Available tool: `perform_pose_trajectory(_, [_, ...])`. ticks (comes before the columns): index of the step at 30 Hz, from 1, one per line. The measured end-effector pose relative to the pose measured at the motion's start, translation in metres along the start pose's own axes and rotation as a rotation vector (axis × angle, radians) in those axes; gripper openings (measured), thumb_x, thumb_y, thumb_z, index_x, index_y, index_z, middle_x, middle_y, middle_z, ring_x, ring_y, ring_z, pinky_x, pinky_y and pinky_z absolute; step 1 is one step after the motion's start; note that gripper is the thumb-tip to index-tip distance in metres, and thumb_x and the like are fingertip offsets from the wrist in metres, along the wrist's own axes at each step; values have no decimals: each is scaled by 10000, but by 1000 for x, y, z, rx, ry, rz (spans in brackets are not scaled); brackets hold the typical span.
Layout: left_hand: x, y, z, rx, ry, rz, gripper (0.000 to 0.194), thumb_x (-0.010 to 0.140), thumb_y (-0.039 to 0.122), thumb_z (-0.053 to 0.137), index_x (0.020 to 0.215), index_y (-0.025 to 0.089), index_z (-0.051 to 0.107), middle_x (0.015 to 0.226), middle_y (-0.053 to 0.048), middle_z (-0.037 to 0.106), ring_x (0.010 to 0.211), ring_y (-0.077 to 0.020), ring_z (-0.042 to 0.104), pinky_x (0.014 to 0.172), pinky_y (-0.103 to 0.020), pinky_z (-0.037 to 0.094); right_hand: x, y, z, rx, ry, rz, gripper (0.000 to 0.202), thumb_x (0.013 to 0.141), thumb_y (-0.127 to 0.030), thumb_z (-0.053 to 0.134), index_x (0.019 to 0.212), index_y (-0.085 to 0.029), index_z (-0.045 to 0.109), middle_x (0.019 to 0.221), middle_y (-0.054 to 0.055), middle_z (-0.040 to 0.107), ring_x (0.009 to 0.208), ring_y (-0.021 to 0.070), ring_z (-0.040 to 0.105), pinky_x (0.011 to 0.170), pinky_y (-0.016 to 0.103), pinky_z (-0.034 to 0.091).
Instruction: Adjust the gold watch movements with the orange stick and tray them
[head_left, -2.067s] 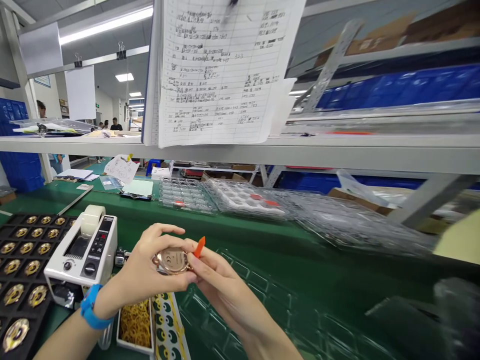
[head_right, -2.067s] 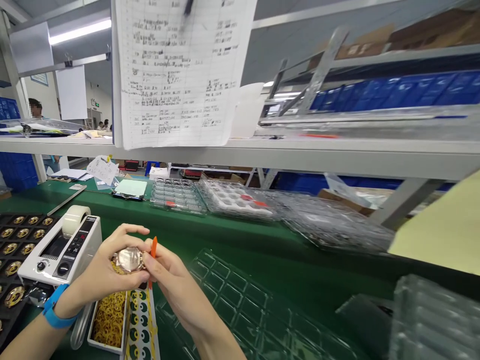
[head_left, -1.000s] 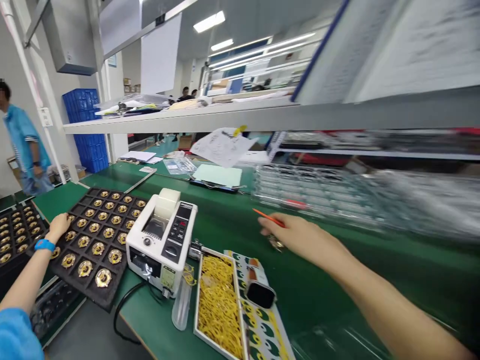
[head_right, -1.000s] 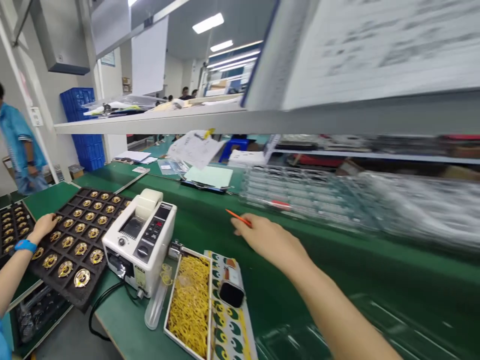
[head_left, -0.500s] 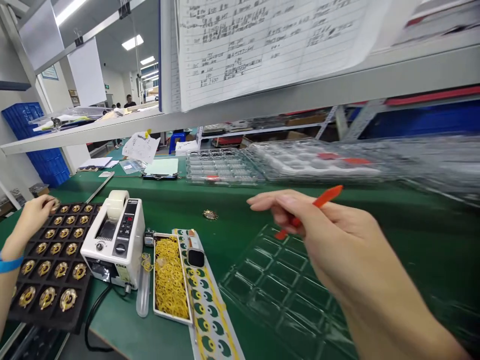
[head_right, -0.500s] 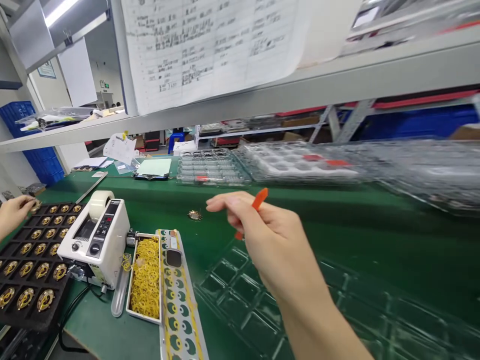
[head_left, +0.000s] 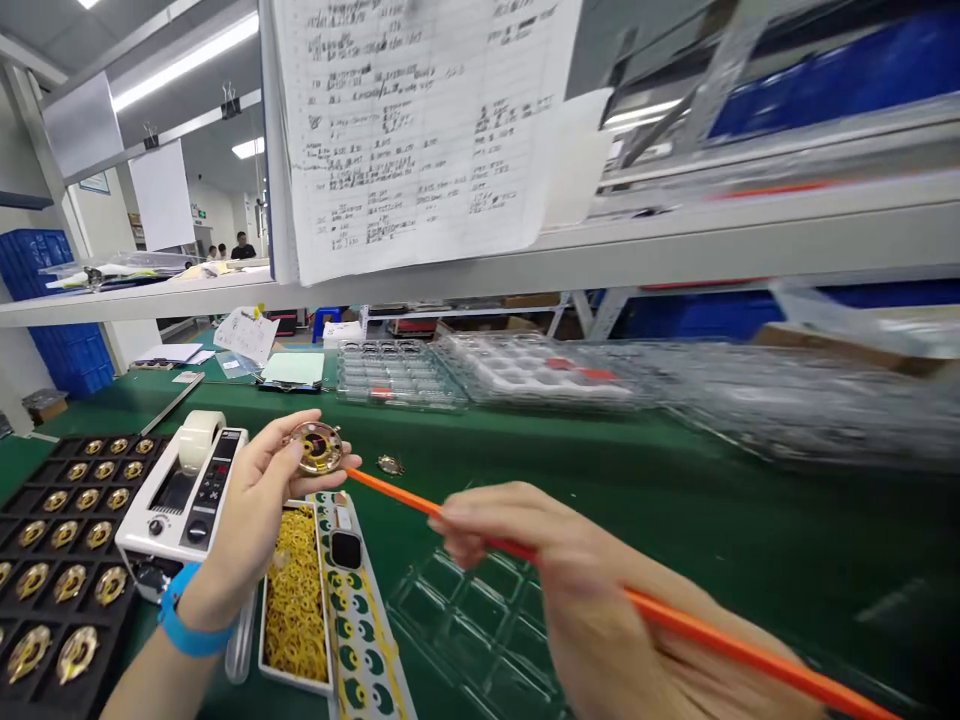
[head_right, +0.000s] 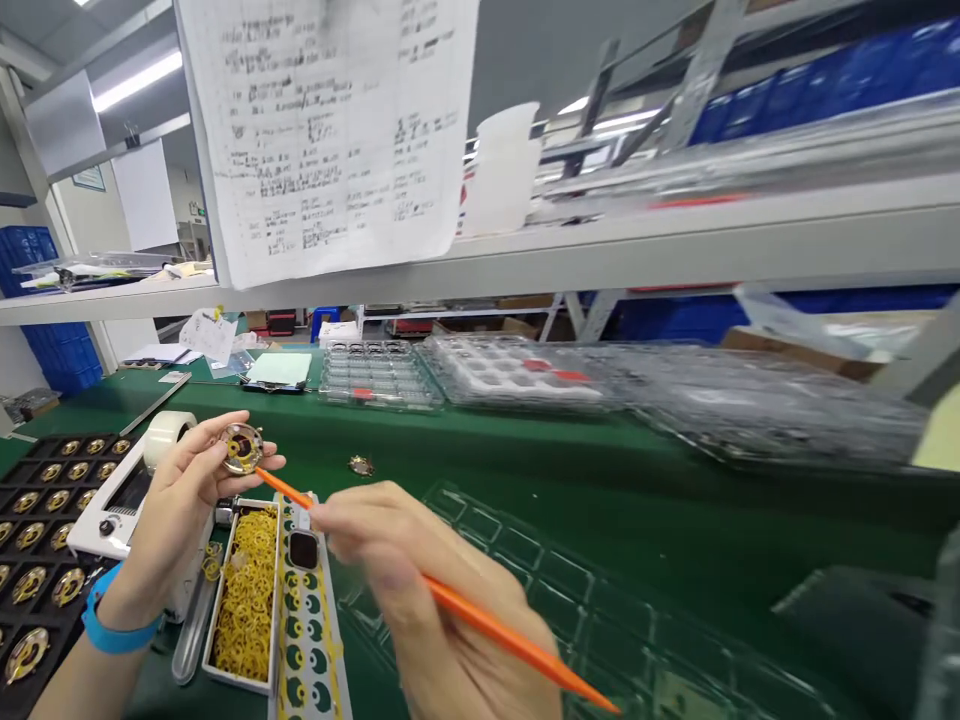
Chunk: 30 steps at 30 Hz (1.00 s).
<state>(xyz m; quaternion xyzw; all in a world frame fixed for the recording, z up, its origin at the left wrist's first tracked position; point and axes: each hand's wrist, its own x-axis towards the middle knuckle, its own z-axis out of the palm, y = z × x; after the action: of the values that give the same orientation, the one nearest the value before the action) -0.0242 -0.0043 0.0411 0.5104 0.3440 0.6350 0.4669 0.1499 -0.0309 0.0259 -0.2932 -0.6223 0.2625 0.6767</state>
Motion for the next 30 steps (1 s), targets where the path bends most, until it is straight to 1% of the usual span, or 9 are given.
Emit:
perform_pose_trajectory(3, [4, -6, 5, -97, 11, 27, 260, 911, 212, 534, 1153, 167, 615, 1014, -73, 774, 990, -244, 738, 857, -344, 585, 7, 7, 10, -32, -28, 0, 240, 915, -434, 609, 779, -268, 715, 775, 37, 658, 659, 185, 603, 670, 324, 517])
perform_pose_trajectory(6, [4, -9, 6, -179, -33, 49, 236, 926, 194, 522, 1147, 175, 604, 1038, -73, 776, 1018, -234, 730, 883, -334, 573, 8, 21, 19, 8, -33, 11, 172, 917, -358, 616, 819, -256, 715, 781, 35, 670, 669, 187, 631, 672, 318, 539])
perform_pose_trajectory(11, [1, -14, 1, -249, -75, 43, 287, 946, 201, 522, 1224, 203, 594, 1072, -67, 773, 1062, -226, 714, 901, -324, 570, 4, 35, 26, 76, 35, -67, 99, 907, -280, 639, 893, -286, 736, 786, 27, 696, 667, 184, 653, 653, 316, 566])
perform_pose_trajectory(13, [1, -14, -1, -253, -77, 37, 295, 938, 204, 545, 1227, 208, 605, 1068, -65, 774, 1058, -232, 715, 894, -322, 575, 5, 38, 25, 58, 16, -109, 111, 907, -245, 635, 917, -282, 739, 787, 30, 707, 661, 187, 666, 622, 313, 578])
perform_pose_trajectory(15, [1, -13, -3, -262, -81, 23, 276, 930, 203, 562, 1197, 203, 631, 1057, -67, 778, 1046, -234, 720, 871, -305, 581, 7, 41, 23, 3, -56, -206, 156, 910, -174, 610, 950, -262, 733, 816, 38, 722, 675, 187, 687, 602, 299, 590])
perform_pose_trajectory(19, [1, -12, -2, -315, -79, -9, 239, 918, 188, 572, 1137, 184, 668, 1035, -76, 784, 1010, -224, 733, 832, -260, 583, 13, 46, 17, -162, -223, -520, 313, 892, -15, 534, 1075, -223, 680, 918, 62, 736, 802, 184, 716, 653, 272, 605])
perform_pose_trajectory(24, [2, -10, -2, -373, -29, -45, 200, 926, 201, 537, 1071, 147, 663, 992, -103, 790, 955, -223, 749, 796, -263, 592, 14, 54, 13, -436, -388, -887, 291, 925, 3, 459, 1111, -114, 651, 972, 115, 747, 943, 198, 705, 791, 303, 606])
perform_pose_trajectory(26, [4, -9, -3, -370, 5, -50, 194, 931, 209, 530, 1063, 141, 655, 994, -109, 788, 941, -219, 752, 785, -259, 592, 12, 59, 14, -505, -435, -961, 294, 958, -23, 410, 1111, -77, 654, 1016, 130, 746, 1022, 212, 684, 853, 322, 588])
perform_pose_trajectory(30, [7, -10, -4, -342, 57, -54, 191, 921, 206, 539, 1062, 133, 646, 1009, -107, 783, 933, -223, 753, 776, -266, 592, 10, 66, 17, -553, -427, -973, 352, 997, -52, 329, 1111, -77, 660, 1048, 128, 743, 1070, 216, 661, 874, 339, 563])
